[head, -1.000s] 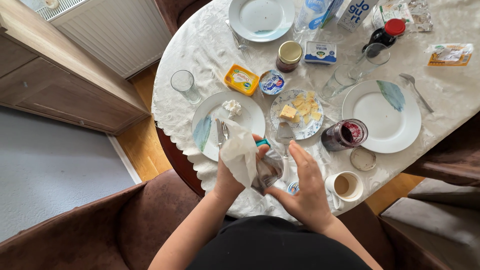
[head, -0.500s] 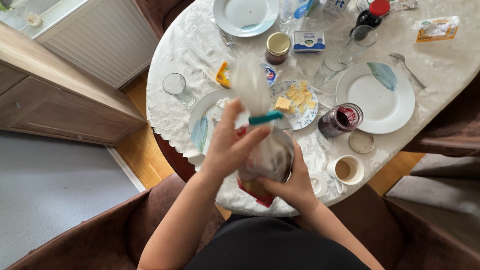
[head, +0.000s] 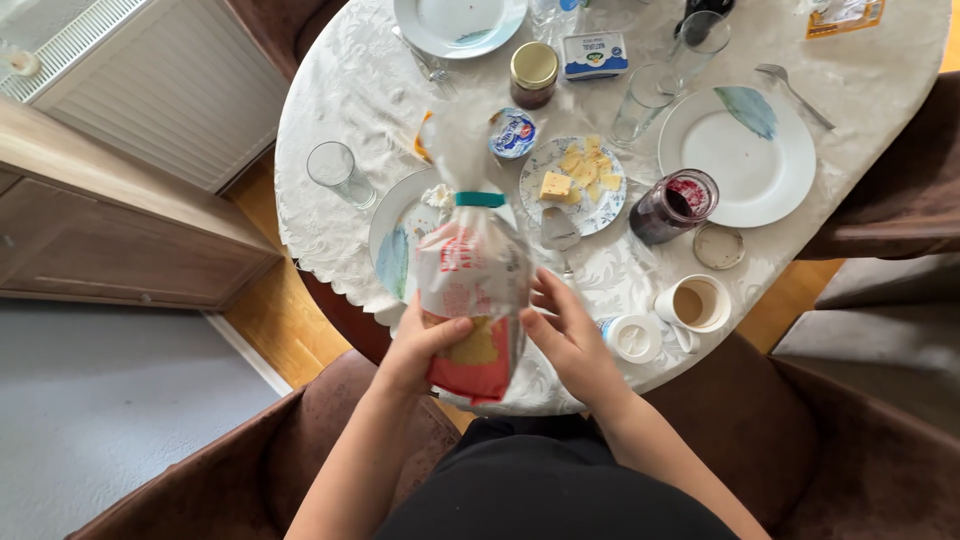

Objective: The person picks up a slice of bread and puts it in a white paper bag, then clears the table by picking up a glass and various food packaging, eventually focusing on opening a large silver foil bag by hand.

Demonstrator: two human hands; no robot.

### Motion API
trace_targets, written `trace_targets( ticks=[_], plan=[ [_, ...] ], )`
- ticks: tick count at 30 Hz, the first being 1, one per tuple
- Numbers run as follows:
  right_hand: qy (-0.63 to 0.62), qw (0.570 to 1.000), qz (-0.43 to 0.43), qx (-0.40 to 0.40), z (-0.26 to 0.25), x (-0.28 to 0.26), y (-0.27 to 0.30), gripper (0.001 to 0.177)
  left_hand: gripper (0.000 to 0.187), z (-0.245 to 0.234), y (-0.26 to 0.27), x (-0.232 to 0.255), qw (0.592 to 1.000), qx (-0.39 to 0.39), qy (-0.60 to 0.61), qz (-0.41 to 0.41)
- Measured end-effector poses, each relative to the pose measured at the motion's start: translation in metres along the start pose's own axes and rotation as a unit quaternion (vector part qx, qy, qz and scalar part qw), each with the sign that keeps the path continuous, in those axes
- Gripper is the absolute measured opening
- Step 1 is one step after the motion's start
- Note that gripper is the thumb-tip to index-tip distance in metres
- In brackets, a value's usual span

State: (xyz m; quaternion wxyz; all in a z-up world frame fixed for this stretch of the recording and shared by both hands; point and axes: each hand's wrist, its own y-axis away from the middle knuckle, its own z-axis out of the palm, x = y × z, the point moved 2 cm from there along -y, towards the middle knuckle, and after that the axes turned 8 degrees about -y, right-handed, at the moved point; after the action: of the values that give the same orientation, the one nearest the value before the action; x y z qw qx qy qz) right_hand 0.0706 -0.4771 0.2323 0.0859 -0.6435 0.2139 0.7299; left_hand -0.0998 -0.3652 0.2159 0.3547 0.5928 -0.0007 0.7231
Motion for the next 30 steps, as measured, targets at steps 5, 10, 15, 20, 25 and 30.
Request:
trace_targets(
  ticks=[5,10,15,20,25,30],
  plan=[
    [0.049,0.988,0.019,0.146,-0.032,-0.008,0.051,0.035,0.072,-0.074,-0.002,0.011,0.996,0.087,-0.002,0.038],
    [0.073,0.956,0.049,0.281,-0.059,-0.005,0.094,0.015,0.071,-0.154,-0.027,0.031,0.984,0.142,0.003,0.109],
    [0.017,0.943,0.016,0.332,-0.078,0.014,0.108,0.018,0.05,-0.198,-0.05,0.044,0.964,0.247,-0.041,0.086],
    [0.066,0.935,0.012,0.349,-0.079,0.009,0.107,0.018,0.045,-0.239,-0.094,0.008,0.951,0.305,-0.044,-0.013],
    [0.109,0.904,0.063,0.408,-0.092,-0.003,0.114,0.019,0.041,-0.262,-0.137,-0.035,0.974,0.224,-0.041,-0.021],
    [0.119,0.893,0.062,0.43,-0.112,0.01,0.122,0.015,0.069,-0.251,-0.128,-0.006,0.907,0.295,-0.276,-0.118]
  ],
)
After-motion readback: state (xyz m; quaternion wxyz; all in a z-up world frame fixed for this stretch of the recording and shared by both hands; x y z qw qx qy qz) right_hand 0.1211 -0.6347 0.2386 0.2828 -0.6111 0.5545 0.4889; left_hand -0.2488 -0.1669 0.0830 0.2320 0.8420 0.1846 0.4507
